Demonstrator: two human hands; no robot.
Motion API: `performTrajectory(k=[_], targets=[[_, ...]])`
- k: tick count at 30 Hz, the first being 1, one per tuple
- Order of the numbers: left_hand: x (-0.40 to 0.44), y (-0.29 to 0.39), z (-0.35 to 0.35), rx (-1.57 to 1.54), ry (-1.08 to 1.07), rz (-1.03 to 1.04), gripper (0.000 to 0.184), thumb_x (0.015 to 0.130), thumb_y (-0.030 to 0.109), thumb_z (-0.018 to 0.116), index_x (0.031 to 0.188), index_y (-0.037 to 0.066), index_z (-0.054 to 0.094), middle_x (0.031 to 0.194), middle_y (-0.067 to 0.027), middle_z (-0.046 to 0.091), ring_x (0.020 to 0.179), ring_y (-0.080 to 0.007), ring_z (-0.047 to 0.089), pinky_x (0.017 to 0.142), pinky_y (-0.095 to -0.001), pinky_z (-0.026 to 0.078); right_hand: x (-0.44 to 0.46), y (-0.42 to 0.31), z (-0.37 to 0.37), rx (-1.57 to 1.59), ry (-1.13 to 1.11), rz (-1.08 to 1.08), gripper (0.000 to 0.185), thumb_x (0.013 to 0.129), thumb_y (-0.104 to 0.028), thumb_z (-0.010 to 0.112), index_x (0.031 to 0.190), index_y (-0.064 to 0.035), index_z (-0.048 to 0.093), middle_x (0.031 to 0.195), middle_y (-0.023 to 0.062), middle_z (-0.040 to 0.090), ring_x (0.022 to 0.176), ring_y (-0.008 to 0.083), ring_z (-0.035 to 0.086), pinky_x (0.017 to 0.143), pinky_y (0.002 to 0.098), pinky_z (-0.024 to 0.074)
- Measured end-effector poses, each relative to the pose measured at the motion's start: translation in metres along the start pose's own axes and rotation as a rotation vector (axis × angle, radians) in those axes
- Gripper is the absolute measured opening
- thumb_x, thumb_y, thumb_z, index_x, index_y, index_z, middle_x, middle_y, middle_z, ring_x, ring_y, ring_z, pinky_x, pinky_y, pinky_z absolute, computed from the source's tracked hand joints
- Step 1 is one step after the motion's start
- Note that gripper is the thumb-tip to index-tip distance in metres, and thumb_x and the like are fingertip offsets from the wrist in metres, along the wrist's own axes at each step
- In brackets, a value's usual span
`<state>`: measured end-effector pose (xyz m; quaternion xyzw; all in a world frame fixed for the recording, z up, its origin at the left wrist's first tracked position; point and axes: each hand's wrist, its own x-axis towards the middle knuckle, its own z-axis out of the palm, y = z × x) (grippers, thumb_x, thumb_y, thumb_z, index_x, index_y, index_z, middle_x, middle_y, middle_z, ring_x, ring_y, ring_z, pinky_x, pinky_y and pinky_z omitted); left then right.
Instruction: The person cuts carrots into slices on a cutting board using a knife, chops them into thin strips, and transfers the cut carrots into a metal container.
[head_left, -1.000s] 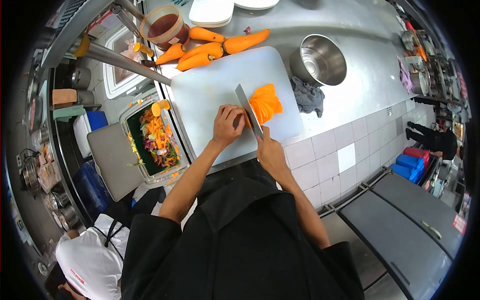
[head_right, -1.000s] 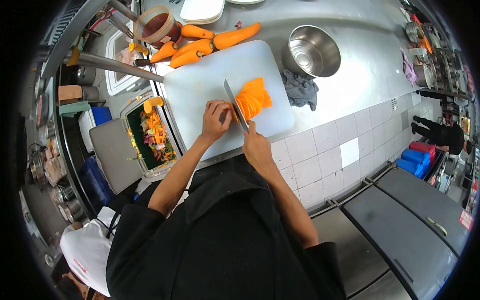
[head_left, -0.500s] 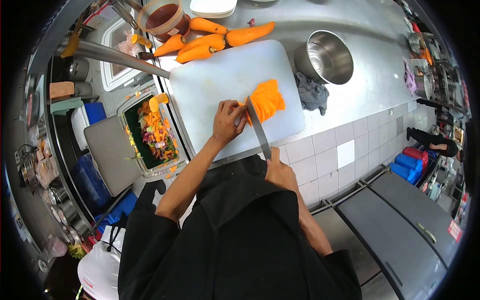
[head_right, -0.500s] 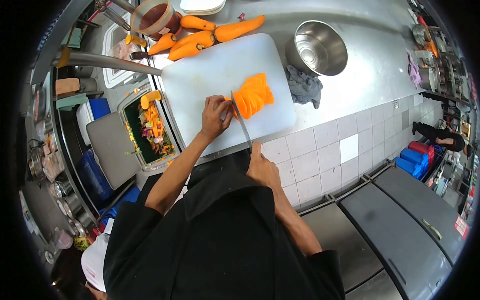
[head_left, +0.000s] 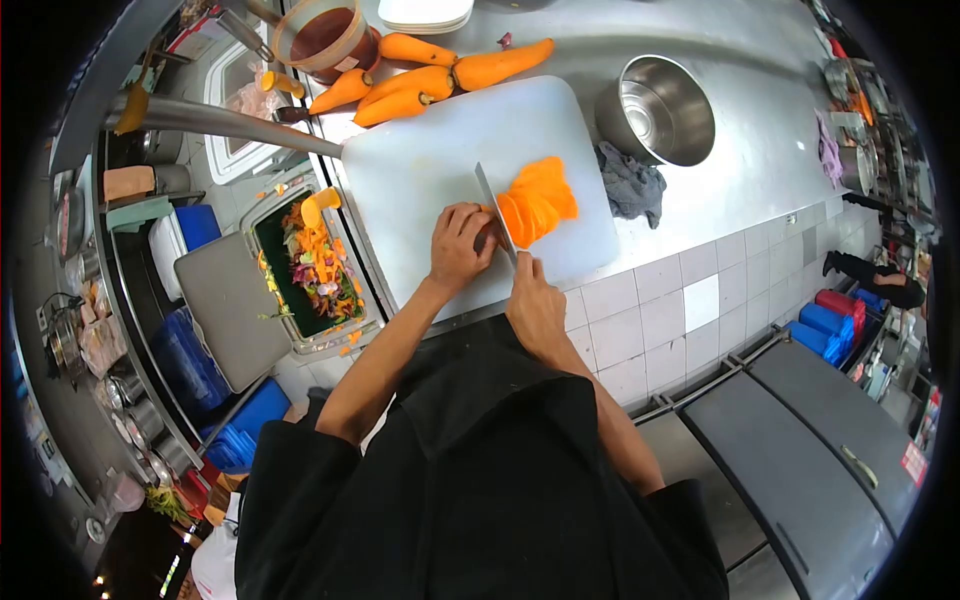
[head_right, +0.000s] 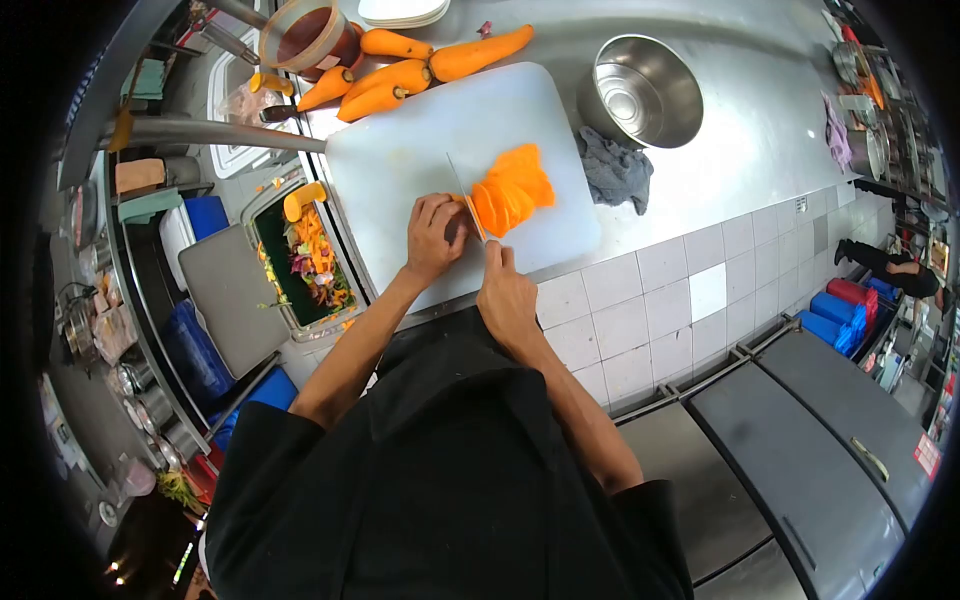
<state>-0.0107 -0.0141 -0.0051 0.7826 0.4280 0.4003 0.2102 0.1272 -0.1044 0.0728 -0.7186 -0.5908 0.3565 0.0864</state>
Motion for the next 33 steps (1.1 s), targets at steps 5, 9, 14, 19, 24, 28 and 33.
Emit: performTrajectory(k=[5, 9, 14, 19, 24, 28, 33], targets=[[-0.002, -0.002, 0.000, 0.125, 0.047, 0.012, 0.033, 0.070, 0.002, 0.073, 0.101, 0.007, 0.062, 0.105, -0.0118, 0.059, 0.104, -0.0340, 0.057, 0.091, -0.0438, 0.044, 0.011, 0.004, -0.012, 0.094, -0.033, -0.003, 0.062, 0.078, 0.001, 0.062, 0.136, -0.0095, 0.042, 0.118, 0.0237, 0.049, 0.086, 0.0462, 0.064, 0.071, 0.0531, 0.0531], [-0.001, 0.000, 0.000, 0.132, 0.063, -0.005, 0.033, 0.069, 0.003, 0.074, 0.100, 0.008, 0.063, 0.104, -0.0111, 0.059, 0.104, -0.0335, 0.057, 0.091, -0.0438, 0.044, 0.010, 0.000, -0.011, 0.195, 0.136, -0.027, 0.068, 0.077, 0.000, 0.062, 0.140, -0.0087, 0.040, 0.114, 0.0243, 0.050, 0.093, 0.0457, 0.062, 0.079, 0.0528, 0.0516], [-0.001, -0.001, -0.001, 0.118, 0.046, -0.003, 0.033, 0.069, 0.002, 0.074, 0.100, 0.008, 0.062, 0.104, -0.0113, 0.059, 0.103, -0.0336, 0.057, 0.089, -0.0440, 0.045, 0.023, 0.011, -0.004, 0.419, 0.033, -0.097, 0.074, 0.076, -0.001, 0.062, 0.145, -0.0072, 0.036, 0.114, 0.0266, 0.050, 0.105, 0.0444, 0.055, 0.089, 0.0504, 0.0480], [0.000, -0.003, 0.001, 0.121, 0.067, 0.001, 0.032, 0.069, 0.007, 0.074, 0.099, 0.010, 0.064, 0.103, -0.0087, 0.059, 0.101, -0.0320, 0.057, 0.086, -0.0443, 0.047, 0.009, -0.001, -0.010, 0.154, 0.080, -0.109, 0.063, 0.085, -0.006, 0.061, 0.143, -0.0038, 0.036, 0.109, 0.0266, 0.053, 0.097, 0.0456, 0.060, 0.081, 0.0514, 0.0502], [0.003, -0.002, 0.000, 0.099, 0.088, -0.001, 0.031, 0.069, 0.008, 0.074, 0.099, 0.010, 0.065, 0.103, -0.0085, 0.059, 0.099, -0.0317, 0.058, 0.086, -0.0438, 0.048, -0.010, 0.005, -0.009, 0.118, 0.025, 0.011, 0.044, 0.097, -0.014, 0.053, 0.138, -0.0046, 0.037, 0.087, 0.0309, 0.064, 0.077, 0.0499, 0.064, 0.068, 0.0571, 0.0497], [0.003, -0.002, -0.002, 0.099, 0.061, -0.005, 0.029, 0.071, 0.008, 0.073, 0.099, 0.010, 0.066, 0.102, -0.0080, 0.060, 0.099, -0.0312, 0.058, 0.086, -0.0429, 0.049, -0.023, -0.005, -0.029, 0.042, -0.044, 0.035, 0.035, 0.099, -0.016, 0.049, 0.130, -0.0069, 0.037, 0.073, 0.0303, 0.065, 0.068, 0.0525, 0.062, 0.064, 0.0598, 0.0487], [0.005, 0.000, -0.003, 0.084, 0.064, 0.004, 0.028, 0.073, 0.004, 0.072, 0.100, 0.008, 0.066, 0.101, -0.0094, 0.061, 0.097, -0.0323, 0.058, 0.084, -0.0426, 0.049, -0.049, -0.026, -0.066, -0.076, -0.218, 0.166, 0.031, 0.097, -0.014, 0.045, 0.126, -0.0060, 0.036, 0.086, 0.0315, 0.067, 0.073, 0.0519, 0.064, 0.067, 0.0606, 0.0497]])
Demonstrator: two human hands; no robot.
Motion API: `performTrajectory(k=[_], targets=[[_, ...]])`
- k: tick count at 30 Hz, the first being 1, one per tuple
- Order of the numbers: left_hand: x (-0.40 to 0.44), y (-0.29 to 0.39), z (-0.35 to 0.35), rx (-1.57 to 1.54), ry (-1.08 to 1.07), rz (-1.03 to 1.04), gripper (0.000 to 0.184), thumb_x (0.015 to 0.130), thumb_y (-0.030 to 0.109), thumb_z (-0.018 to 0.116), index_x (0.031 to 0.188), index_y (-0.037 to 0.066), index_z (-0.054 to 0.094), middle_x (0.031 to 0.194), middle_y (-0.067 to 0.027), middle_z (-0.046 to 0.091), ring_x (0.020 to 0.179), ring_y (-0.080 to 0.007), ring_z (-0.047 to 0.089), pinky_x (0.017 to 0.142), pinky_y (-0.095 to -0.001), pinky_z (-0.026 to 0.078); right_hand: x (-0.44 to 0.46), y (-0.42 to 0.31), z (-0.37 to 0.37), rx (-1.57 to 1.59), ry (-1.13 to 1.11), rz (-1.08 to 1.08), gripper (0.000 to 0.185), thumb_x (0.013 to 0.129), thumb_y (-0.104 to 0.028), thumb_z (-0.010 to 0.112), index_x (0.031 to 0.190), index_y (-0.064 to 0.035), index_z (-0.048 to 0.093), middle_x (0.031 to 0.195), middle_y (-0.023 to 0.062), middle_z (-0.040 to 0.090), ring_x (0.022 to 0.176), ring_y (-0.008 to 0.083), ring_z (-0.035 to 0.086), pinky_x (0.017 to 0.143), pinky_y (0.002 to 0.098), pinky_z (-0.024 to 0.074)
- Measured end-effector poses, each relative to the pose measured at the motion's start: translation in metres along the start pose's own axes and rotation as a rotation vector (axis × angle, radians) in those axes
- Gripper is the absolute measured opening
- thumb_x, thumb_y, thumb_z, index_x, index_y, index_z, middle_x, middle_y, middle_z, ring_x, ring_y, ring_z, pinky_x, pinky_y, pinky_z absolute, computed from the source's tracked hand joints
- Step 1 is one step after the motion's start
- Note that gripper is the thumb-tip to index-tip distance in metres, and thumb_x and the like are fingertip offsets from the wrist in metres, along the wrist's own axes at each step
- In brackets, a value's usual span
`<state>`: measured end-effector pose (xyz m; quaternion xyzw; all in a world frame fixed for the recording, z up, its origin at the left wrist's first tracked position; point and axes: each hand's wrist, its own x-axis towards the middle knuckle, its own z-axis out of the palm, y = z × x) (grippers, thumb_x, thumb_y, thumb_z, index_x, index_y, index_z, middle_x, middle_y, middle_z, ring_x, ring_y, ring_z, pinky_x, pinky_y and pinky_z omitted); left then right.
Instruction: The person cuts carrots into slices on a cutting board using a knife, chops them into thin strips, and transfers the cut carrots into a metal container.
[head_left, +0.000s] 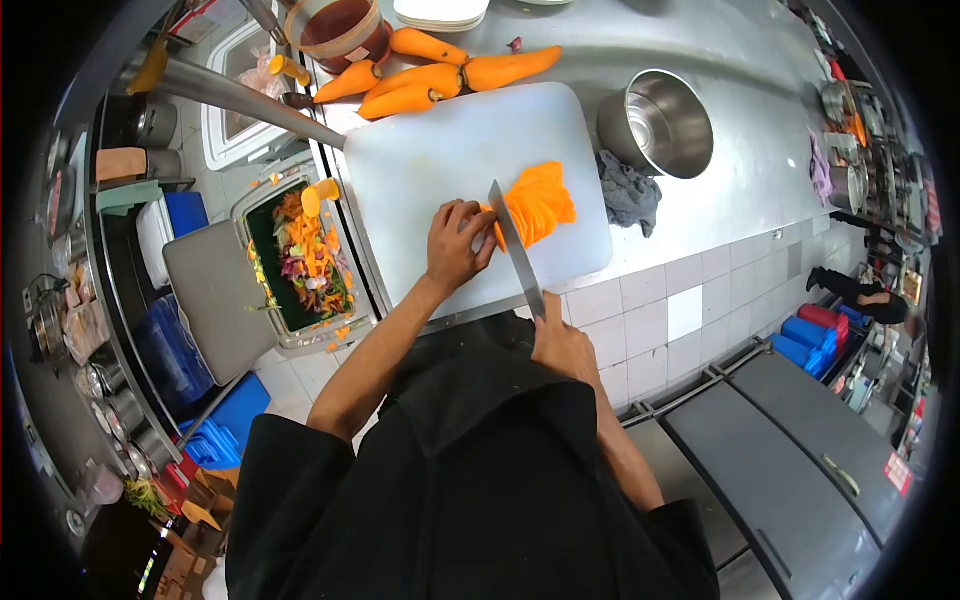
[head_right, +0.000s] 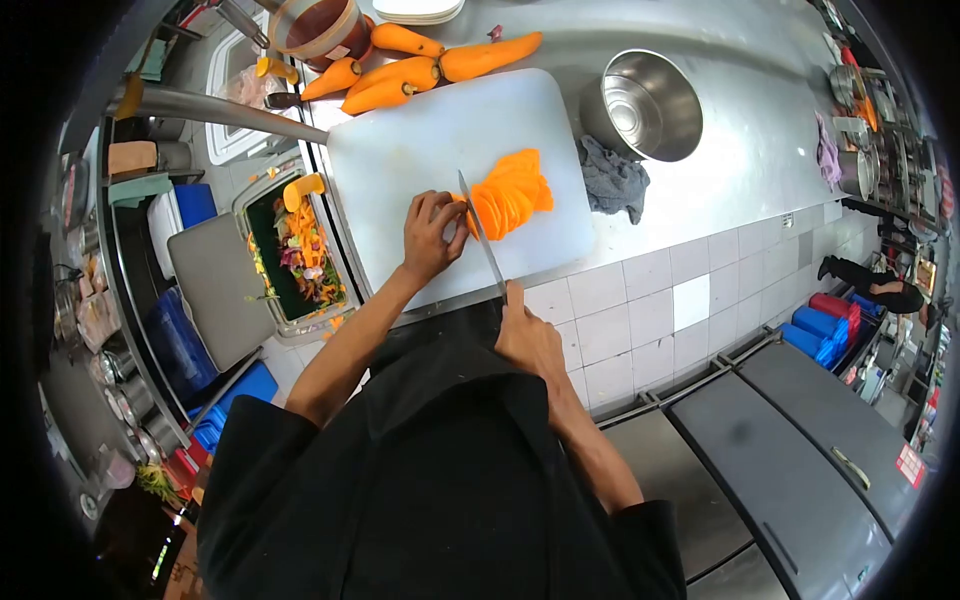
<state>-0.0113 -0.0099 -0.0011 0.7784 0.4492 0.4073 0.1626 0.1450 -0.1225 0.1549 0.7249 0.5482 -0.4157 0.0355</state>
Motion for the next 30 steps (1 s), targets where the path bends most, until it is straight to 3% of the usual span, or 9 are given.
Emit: performTrajectory(k=[9, 11, 17, 21, 23, 27, 29, 30], targets=[[0.001, 0.001, -0.001, 0.023, -0.018, -0.027, 0.027, 0.072, 0.011, 0.074, 0.098, 0.012, 0.067, 0.102, -0.0070, 0.062, 0.100, -0.0306, 0.059, 0.085, -0.0416, 0.049, 0.028, 0.008, 0.019, 0.022, -0.044, 0.016, 0.026, 0.090, -0.006, 0.045, 0.114, -0.0042, 0.035, 0.078, 0.0341, 0.065, 0.073, 0.0528, 0.064, 0.065, 0.0616, 0.0491], [0.000, -0.001, -0.001, 0.011, -0.026, -0.023, 0.026, 0.072, 0.011, 0.074, 0.097, 0.011, 0.067, 0.103, -0.0074, 0.062, 0.100, -0.0309, 0.059, 0.085, -0.0418, 0.049, 0.049, 0.019, 0.040, 0.068, 0.115, -0.181, 0.020, 0.100, -0.013, 0.046, 0.112, -0.0022, 0.035, 0.067, 0.0333, 0.060, 0.066, 0.0539, 0.060, 0.057, 0.0614, 0.0467], [-0.001, -0.001, 0.000, -0.048, -0.004, -0.042, 0.031, 0.071, 0.003, 0.072, 0.101, 0.006, 0.064, 0.104, -0.0111, 0.061, 0.099, -0.0353, 0.058, 0.086, -0.0446, 0.049, 0.062, 0.021, 0.048, 0.152, 0.197, -0.229, 0.022, 0.099, -0.008, 0.048, 0.115, -0.0006, 0.035, 0.068, 0.0337, 0.060, 0.066, 0.0542, 0.060, 0.059, 0.0617, 0.0463], [0.003, 0.000, -0.001, -0.044, -0.009, -0.024, 0.030, 0.072, 0.001, 0.071, 0.101, 0.005, 0.064, 0.104, -0.0116, 0.061, 0.099, -0.0353, 0.058, 0.086, -0.0441, 0.049, 0.054, 0.017, 0.030, 0.172, 0.161, -0.220, 0.024, 0.098, -0.008, 0.049, 0.116, -0.0006, 0.036, 0.069, 0.0331, 0.060, 0.067, 0.0538, 0.060, 0.061, 0.0618, 0.0460], [0.001, 0.001, -0.004, -0.021, -0.039, -0.028, 0.030, 0.072, 0.002, 0.071, 0.101, 0.005, 0.065, 0.104, -0.0113, 0.061, 0.099, -0.0349, 0.058, 0.085, -0.0437, 0.049, 0.035, 0.007, 0.017, 0.123, 0.086, -0.149, 0.029, 0.089, -0.001, 0.048, 0.116, -0.0014, 0.037, 0.075, 0.0323, 0.063, 0.069, 0.0531, 0.062, 0.063, 0.0611, 0.0485], [-0.001, 0.000, 0.000, -0.024, -0.034, -0.032, 0.030, 0.072, 0.003, 0.072, 0.101, 0.006, 0.065, 0.104, -0.0107, 0.062, 0.100, -0.0345, 0.058, 0.085, -0.0434, 0.049, 0.010, 0.002, 0.006, 0.087, 0.013, -0.054, 0.032, 0.088, -0.004, 0.050, 0.117, -0.0028, 0.036, 0.077, 0.0331, 0.063, 0.072, 0.0537, 0.063, 0.065, 0.0613, 0.0493], [-0.002, -0.003, 0.001, 0.007, -0.023, -0.030, 0.028, 0.073, 0.007, 0.073, 0.101, 0.009, 0.067, 0.101, -0.0086, 0.063, 0.100, -0.0310, 0.059, 0.085, -0.0414, 0.049, 0.007, 0.002, 0.007, 0.054, 0.010, -0.023, 0.024, 0.099, -0.012, 0.047, 0.118, -0.0042, 0.035, 0.073, 0.0336, 0.062, 0.071, 0.0546, 0.061, 0.063, 0.0618, 0.0471], [0.000, -0.002, 0.000, 0.008, -0.021, -0.035, 0.028, 0.073, 0.007, 0.073, 0.101, 0.009, 0.067, 0.101, -0.0086, 0.063, 0.100, -0.0310, 0.059, 0.085, -0.0414, 0.049, 0.009, 0.003, 0.010, 0.051, 0.006, -0.025, 0.024, 0.099, -0.012, 0.047, 0.118, -0.0042, 0.035, 0.073, 0.0336, 0.062, 0.071, 0.0546, 0.061, 0.063, 0.0618, 0.0471]])
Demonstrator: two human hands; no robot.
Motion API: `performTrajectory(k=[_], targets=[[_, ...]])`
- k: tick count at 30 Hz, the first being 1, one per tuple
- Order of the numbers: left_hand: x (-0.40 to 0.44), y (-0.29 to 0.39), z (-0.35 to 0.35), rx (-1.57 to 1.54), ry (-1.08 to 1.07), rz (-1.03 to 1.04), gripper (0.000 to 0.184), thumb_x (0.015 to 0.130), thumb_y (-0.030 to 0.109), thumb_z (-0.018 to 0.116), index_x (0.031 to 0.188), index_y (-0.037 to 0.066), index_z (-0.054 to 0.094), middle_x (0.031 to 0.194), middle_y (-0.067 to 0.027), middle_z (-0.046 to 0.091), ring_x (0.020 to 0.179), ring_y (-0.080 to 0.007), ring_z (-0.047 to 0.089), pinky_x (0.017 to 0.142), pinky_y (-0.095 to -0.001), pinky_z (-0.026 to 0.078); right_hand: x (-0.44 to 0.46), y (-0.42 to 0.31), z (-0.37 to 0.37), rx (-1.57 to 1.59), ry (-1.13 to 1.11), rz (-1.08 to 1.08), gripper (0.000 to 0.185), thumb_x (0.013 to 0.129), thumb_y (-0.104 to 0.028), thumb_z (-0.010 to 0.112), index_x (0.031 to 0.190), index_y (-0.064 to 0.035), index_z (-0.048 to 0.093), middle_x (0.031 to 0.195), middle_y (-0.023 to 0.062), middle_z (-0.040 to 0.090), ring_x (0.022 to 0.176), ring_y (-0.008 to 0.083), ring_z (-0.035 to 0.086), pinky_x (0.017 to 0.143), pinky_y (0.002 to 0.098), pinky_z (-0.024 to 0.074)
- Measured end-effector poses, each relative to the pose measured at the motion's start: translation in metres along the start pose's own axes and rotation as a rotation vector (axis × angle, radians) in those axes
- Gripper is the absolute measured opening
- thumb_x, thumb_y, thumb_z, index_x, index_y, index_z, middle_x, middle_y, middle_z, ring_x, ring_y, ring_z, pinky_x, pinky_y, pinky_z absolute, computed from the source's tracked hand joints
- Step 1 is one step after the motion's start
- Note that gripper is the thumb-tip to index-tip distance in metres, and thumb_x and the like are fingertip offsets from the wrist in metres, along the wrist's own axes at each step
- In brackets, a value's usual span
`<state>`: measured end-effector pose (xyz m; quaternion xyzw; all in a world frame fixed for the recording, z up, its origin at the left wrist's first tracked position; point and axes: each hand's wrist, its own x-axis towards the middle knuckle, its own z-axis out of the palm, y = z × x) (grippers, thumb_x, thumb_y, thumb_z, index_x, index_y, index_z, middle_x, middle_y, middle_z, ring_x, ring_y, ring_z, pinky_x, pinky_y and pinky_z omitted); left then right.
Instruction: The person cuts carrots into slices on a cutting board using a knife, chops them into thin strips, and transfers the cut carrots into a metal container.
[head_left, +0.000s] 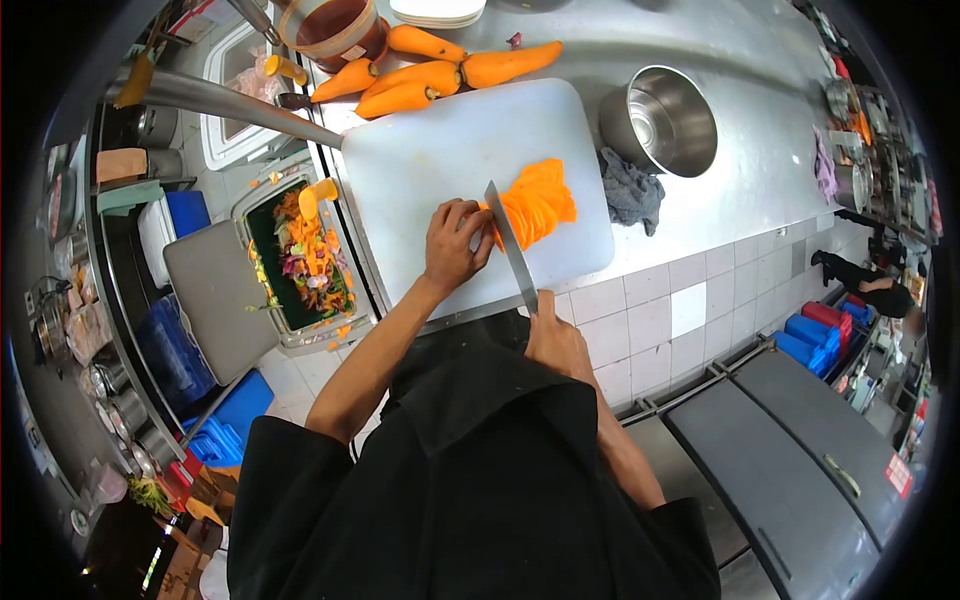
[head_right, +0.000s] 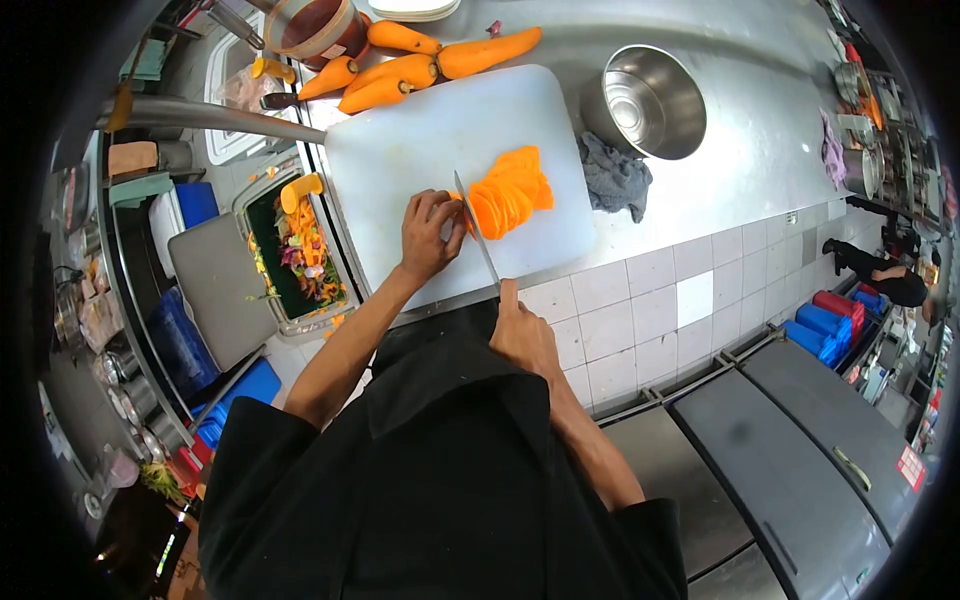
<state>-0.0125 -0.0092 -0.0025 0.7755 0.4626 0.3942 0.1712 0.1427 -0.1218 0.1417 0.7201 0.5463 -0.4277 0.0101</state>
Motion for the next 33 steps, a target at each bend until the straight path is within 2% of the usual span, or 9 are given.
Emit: performTrajectory(k=[3, 5, 9, 12, 14, 17, 21, 26, 33], targets=[[0.001, 0.002, -0.003, -0.017, -0.012, 0.011, 0.032, 0.071, 0.004, 0.072, 0.102, 0.006, 0.065, 0.104, -0.0105, 0.062, 0.099, -0.0340, 0.058, 0.085, -0.0433, 0.049, 0.016, 0.009, 0.018, 0.012, 0.041, -0.031, 0.022, 0.100, -0.012, 0.045, 0.117, -0.0038, 0.035, 0.074, 0.0346, 0.063, 0.071, 0.0557, 0.060, 0.063, 0.0627, 0.0463], [0.001, 0.002, -0.003, -0.013, -0.019, 0.013, 0.032, 0.071, 0.004, 0.072, 0.102, 0.006, 0.064, 0.104, -0.0111, 0.062, 0.100, -0.0349, 0.058, 0.086, -0.0437, 0.049, 0.041, 0.015, 0.032, 0.079, 0.053, -0.097, 0.033, 0.086, -0.003, 0.050, 0.114, -0.0033, 0.034, 0.082, 0.0337, 0.064, 0.075, 0.0551, 0.062, 0.068, 0.0629, 0.0482], [0.000, -0.004, -0.001, -0.015, 0.015, 0.022, 0.032, 0.071, 0.002, 0.072, 0.101, 0.005, 0.063, 0.104, -0.0122, 0.061, 0.100, -0.0361, 0.059, 0.087, -0.0446, 0.049, 0.064, 0.014, 0.047, 0.083, 0.141, -0.198, 0.035, 0.084, 0.000, 0.051, 0.115, -0.0031, 0.036, 0.087, 0.0327, 0.062, 0.073, 0.0546, 0.061, 0.066, 0.0625, 0.0480], [-0.002, -0.005, 0.002, -0.039, 0.019, 0.002, 0.031, 0.070, 0.001, 0.072, 0.099, 0.004, 0.062, 0.105, -0.0131, 0.061, 0.101, -0.0367, 0.059, 0.087, -0.0452, 0.049, 0.061, 0.008, 0.041, -0.002, 0.234, -0.162, 0.046, 0.080, 0.003, 0.054, 0.123, -0.0023, 0.039, 0.099, 0.0296, 0.058, 0.078, 0.0520, 0.061, 0.068, 0.0587, 0.0501], [-0.006, -0.003, 0.001, -0.047, 0.025, -0.012, 0.030, 0.070, 0.001, 0.072, 0.098, 0.004, 0.061, 0.104, -0.0141, 0.061, 0.100, -0.0371, 0.059, 0.088, -0.0456, 0.049, 0.060, 0.008, 0.040, 0.023, 0.416, -0.306, 0.057, 0.078, 0.004, 0.056, 0.133, -0.0028, 0.040, 0.108, 0.0259, 0.052, 0.085, 0.0486, 0.061, 0.071, 0.0545, 0.0516], [-0.005, -0.002, 0.000, -0.045, 0.032, -0.003, 0.030, 0.070, 0.001, 0.073, 0.098, 0.005, 0.061, 0.103, -0.0133, 0.061, 0.099, -0.0358, 0.059, 0.086, -0.0448, 0.049, 0.059, -0.002, 0.018, 0.100, 0.143, -0.165, 0.061, 0.081, 0.001, 0.057, 0.139, -0.0014, 0.038, 0.111, 0.0235, 0.050, 0.092, 0.0461, 0.060, 0.076, 0.0521, 0.0519], [-0.003, 0.000, 0.000, 0.014, 0.079, 0.006, 0.029, 0.071, 0.002, 0.073, 0.097, 0.006, 0.062, 0.103, -0.0112, 0.061, 0.098, -0.0335, 0.059, 0.085, -0.0431, 0.047, 0.057, 0.011, 0.030, 0.060, 0.364, -0.301, 0.049, 0.083, -0.001, 0.056, 0.129, 0.0014, 0.039, 0.104, 0.0277, 0.057, 0.085, 0.0483, 0.062, 0.072, 0.0554, 0.0512], [-0.005, 0.001, 0.000, 0.112, 0.059, 0.007, 0.027, 0.074, 0.007, 0.074, 0.100, 0.011, 0.067, 0.102, -0.0064, 0.062, 0.092, -0.0275, 0.060, 0.079, -0.0402, 0.046, 0.052, 0.016, 0.027, 0.112, 0.236, -0.270, 0.028, 0.087, 0.000, 0.051, 0.111, -0.0003, 0.037, 0.077, 0.0318, 0.064, 0.067, 0.0537, 0.061, 0.063, 0.0634, 0.0469], [-0.007, 0.000, 0.001, -0.005, 0.039, -0.039, 0.028, 0.074, 0.006, 0.074, 0.101, 0.009, 0.066, 0.102, -0.0073, 0.063, 0.089, -0.0263, 0.060, 0.079, -0.0393, 0.045, 0.004, -0.007, -0.001, -0.024, 0.053, -0.082, 0.033, 0.086, -0.001, 0.048, 0.116, -0.0029, 0.034, 0.080, 0.0344, 0.065, 0.070, 0.0544, 0.063, 0.066, 0.0617, 0.0502]])
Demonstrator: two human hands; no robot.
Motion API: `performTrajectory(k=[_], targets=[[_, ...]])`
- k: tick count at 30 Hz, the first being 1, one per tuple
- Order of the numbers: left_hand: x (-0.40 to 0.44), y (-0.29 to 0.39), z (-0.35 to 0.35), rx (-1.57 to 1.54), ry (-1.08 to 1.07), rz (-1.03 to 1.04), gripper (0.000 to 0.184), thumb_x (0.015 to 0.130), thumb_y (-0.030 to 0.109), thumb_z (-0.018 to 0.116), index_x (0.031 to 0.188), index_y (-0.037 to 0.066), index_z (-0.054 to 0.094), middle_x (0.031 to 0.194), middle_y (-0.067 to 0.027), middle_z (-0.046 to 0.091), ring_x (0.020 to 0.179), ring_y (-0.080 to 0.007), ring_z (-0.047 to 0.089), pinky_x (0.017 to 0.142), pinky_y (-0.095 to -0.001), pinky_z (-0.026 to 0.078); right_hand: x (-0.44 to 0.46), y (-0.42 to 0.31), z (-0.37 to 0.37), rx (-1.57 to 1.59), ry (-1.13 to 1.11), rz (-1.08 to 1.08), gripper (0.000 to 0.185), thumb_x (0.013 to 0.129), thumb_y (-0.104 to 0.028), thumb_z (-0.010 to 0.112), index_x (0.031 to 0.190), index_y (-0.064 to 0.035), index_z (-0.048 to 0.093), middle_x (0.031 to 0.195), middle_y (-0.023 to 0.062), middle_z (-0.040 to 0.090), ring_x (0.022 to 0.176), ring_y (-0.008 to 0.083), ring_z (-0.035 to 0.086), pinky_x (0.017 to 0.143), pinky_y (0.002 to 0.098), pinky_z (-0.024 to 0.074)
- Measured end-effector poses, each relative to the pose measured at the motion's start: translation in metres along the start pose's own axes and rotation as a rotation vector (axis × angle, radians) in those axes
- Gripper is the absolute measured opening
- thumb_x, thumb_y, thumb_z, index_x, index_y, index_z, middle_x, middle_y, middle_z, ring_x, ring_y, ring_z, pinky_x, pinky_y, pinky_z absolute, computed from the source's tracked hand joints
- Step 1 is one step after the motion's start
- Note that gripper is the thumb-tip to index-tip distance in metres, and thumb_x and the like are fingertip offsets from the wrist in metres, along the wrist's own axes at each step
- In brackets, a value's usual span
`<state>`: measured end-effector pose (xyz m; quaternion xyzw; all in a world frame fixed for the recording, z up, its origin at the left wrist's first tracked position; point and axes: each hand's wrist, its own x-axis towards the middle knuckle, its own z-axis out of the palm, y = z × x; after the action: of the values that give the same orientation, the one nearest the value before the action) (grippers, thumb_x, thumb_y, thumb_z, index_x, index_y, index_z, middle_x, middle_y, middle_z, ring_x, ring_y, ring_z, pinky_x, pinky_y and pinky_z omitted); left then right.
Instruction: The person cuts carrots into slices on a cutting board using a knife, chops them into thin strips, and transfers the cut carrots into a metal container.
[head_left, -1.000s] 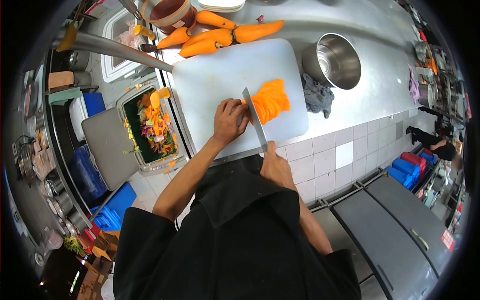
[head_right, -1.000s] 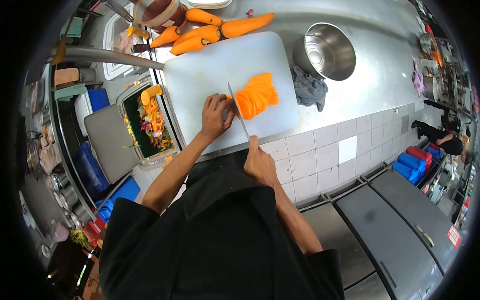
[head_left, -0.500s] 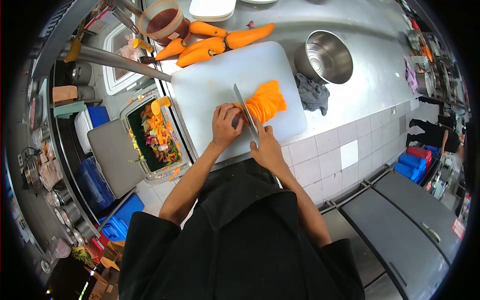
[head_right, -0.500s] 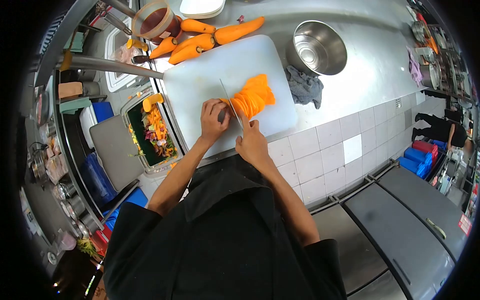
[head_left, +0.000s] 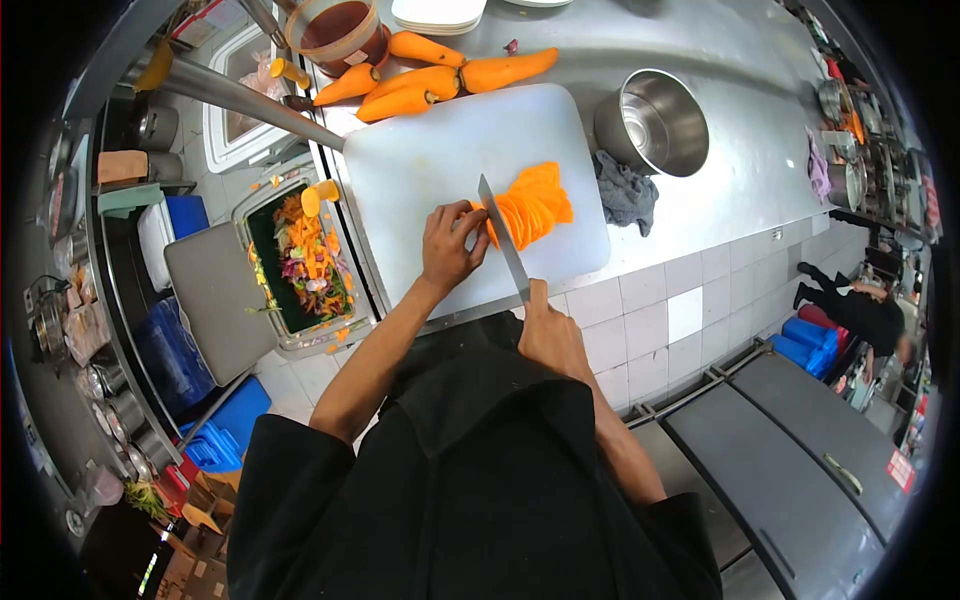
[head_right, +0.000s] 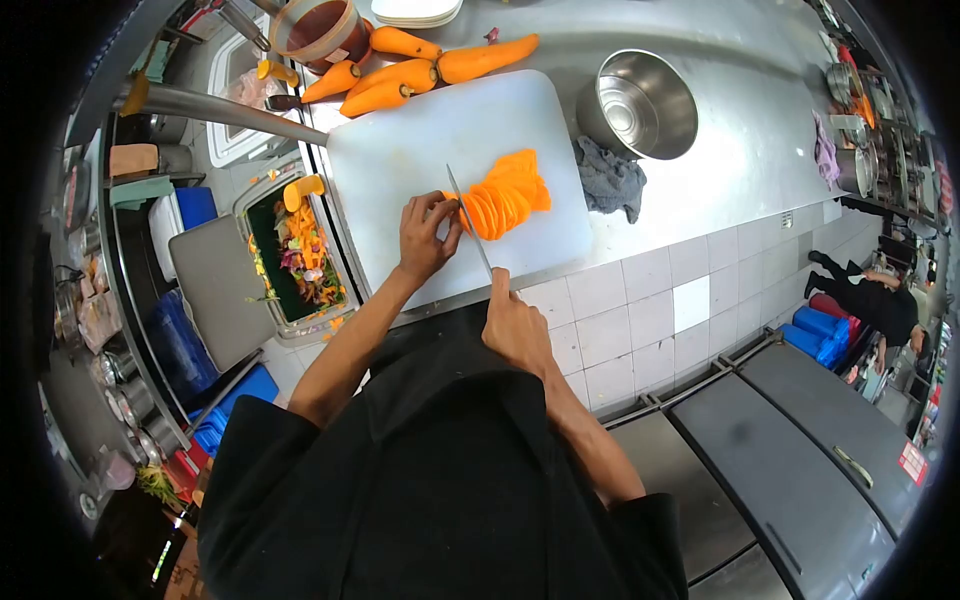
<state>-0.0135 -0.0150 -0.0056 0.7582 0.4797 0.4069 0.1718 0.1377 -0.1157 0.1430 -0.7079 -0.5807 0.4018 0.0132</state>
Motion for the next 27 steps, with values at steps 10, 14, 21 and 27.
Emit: performTrajectory(k=[10, 14, 21, 27], targets=[[0.003, 0.000, -0.005, -0.001, -0.036, -0.005, 0.028, 0.074, 0.007, 0.073, 0.101, 0.009, 0.067, 0.103, -0.0072, 0.063, 0.091, -0.0264, 0.061, 0.080, -0.0388, 0.046, 0.028, 0.011, 0.020, -0.003, -0.041, -0.009, 0.032, 0.085, 0.000, 0.049, 0.114, -0.0010, 0.035, 0.083, 0.0348, 0.064, 0.073, 0.0536, 0.063, 0.066, 0.0603, 0.0507], [0.003, -0.001, -0.008, -0.017, -0.054, -0.017, 0.028, 0.075, 0.005, 0.072, 0.102, 0.006, 0.065, 0.105, -0.0110, 0.062, 0.091, -0.0301, 0.061, 0.082, -0.0413, 0.048, 0.060, 0.023, 0.056, 0.021, 0.176, -0.198, 0.028, 0.093, -0.004, 0.050, 0.118, -0.0002, 0.037, 0.079, 0.0329, 0.063, 0.070, 0.0519, 0.062, 0.060, 0.0590, 0.0487], [0.000, 0.000, -0.004, -0.200, -0.047, -0.182, 0.023, 0.081, 0.001, 0.068, 0.104, 0.004, 0.063, 0.109, -0.0150, 0.056, 0.093, -0.0311, 0.062, 0.077, -0.0397, 0.053, 0.053, 0.020, 0.041, 0.050, 0.336, -0.174, 0.053, 0.081, 0.000, 0.056, 0.132, -0.0011, 0.040, 0.111, 0.0256, 0.057, 0.077, 0.0473, 0.064, 0.065, 0.0537, 0.0531], [0.003, 0.002, -0.004, -0.134, -0.023, -0.141, 0.020, 0.081, -0.001, 0.067, 0.100, 0.004, 0.064, 0.105, -0.0132, 0.056, 0.088, -0.0292, 0.063, 0.075, -0.0381, 0.053, 0.069, 0.035, 0.038, 0.174, 0.080, -0.193, 0.059, 0.082, -0.004, 0.062, 0.138, -0.0060, 0.041, 0.107, 0.0257, 0.055, 0.084, 0.0451, 0.061, 0.080, 0.0499, 0.0511]])
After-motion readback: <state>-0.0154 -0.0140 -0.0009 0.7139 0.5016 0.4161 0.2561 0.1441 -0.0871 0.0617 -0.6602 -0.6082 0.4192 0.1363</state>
